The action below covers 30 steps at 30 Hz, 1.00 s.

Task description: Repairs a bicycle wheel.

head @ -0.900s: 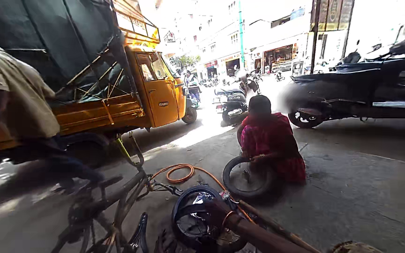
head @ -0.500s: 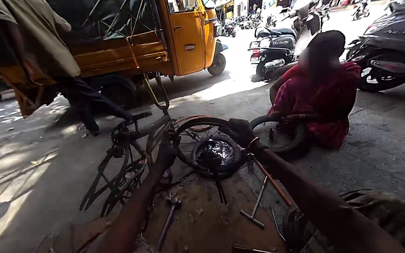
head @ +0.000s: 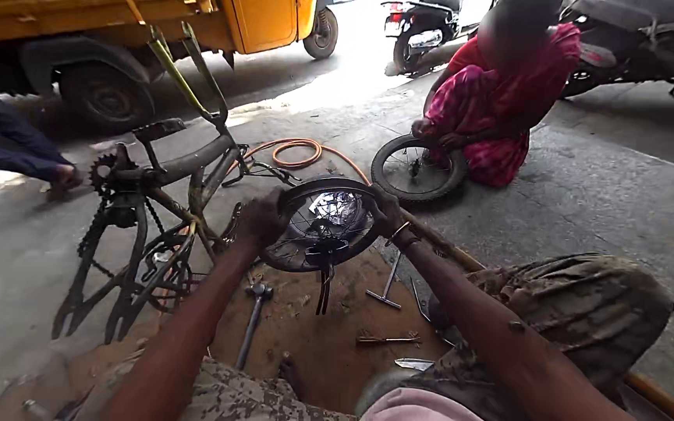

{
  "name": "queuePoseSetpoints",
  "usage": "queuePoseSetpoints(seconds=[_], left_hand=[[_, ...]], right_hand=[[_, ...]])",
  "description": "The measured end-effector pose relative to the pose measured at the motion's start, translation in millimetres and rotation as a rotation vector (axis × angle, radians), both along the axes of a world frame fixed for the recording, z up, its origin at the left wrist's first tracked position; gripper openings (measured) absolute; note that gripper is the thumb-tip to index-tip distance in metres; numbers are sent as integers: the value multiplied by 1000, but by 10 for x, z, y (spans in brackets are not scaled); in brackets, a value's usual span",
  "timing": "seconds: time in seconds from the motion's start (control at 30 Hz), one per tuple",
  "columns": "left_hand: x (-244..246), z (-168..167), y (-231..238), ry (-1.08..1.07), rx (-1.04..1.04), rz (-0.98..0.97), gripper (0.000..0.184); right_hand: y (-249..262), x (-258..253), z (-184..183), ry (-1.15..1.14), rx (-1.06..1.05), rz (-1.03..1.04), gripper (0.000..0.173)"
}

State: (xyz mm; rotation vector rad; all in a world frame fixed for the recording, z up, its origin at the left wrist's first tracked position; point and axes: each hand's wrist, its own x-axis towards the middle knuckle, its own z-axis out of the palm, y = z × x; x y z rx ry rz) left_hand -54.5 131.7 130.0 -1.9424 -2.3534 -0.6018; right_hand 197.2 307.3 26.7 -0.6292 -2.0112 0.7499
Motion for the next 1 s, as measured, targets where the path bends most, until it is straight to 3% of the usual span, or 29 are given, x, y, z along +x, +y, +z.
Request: queuePoseSetpoints(seconds=[0.1, 0.2, 0.3, 0.33, 0.37, 0.43, 0.47, 0.57, 0.67, 0.8, 0.9, 1.0], left_hand=[[398, 256, 5, 46, 18, -11, 42], [617, 355, -64, 51, 76, 23, 41], [667, 492, -99, 83, 176, 84, 48], [684, 569, -120, 81, 211, 99, 48], [705, 648, -162, 69, 228, 122, 47], [743, 778, -279, 38, 230, 169, 47], [760, 821, -328, 36, 233, 184, 49], [816, 869, -506, 47, 243, 180, 50], [819, 757, -679, 66, 234, 176, 53], [775, 535, -737, -81, 17, 260, 50], [805, 310, -635, -345, -203, 364, 51], [756, -18, -491, -726, -280, 377, 46]], right_hand=[[-256, 24, -186, 45, -231, -258, 47], [-875, 36, -509, -60, -727, -459, 50], [-1458, -140, -1069, -222, -1382, -262, 48], [-1542, -224, -1144, -108, -1649, -193, 50], [-1571, -279, -1170, 69, -1872, -145, 65], [-1485, -336, -1087, 399, -2079, -92, 88], [-1356, -352, -1004, 518, -2078, -96, 83], [-808, -331, -897, 654, -1915, -143, 40], [-327, -159, -870, 778, -1779, -231, 40], [88, -41, -422, 800, -1440, -293, 30], [2, -142, 185, 692, -1150, -111, 34], [-411, -296, 698, 477, -781, 198, 33]])
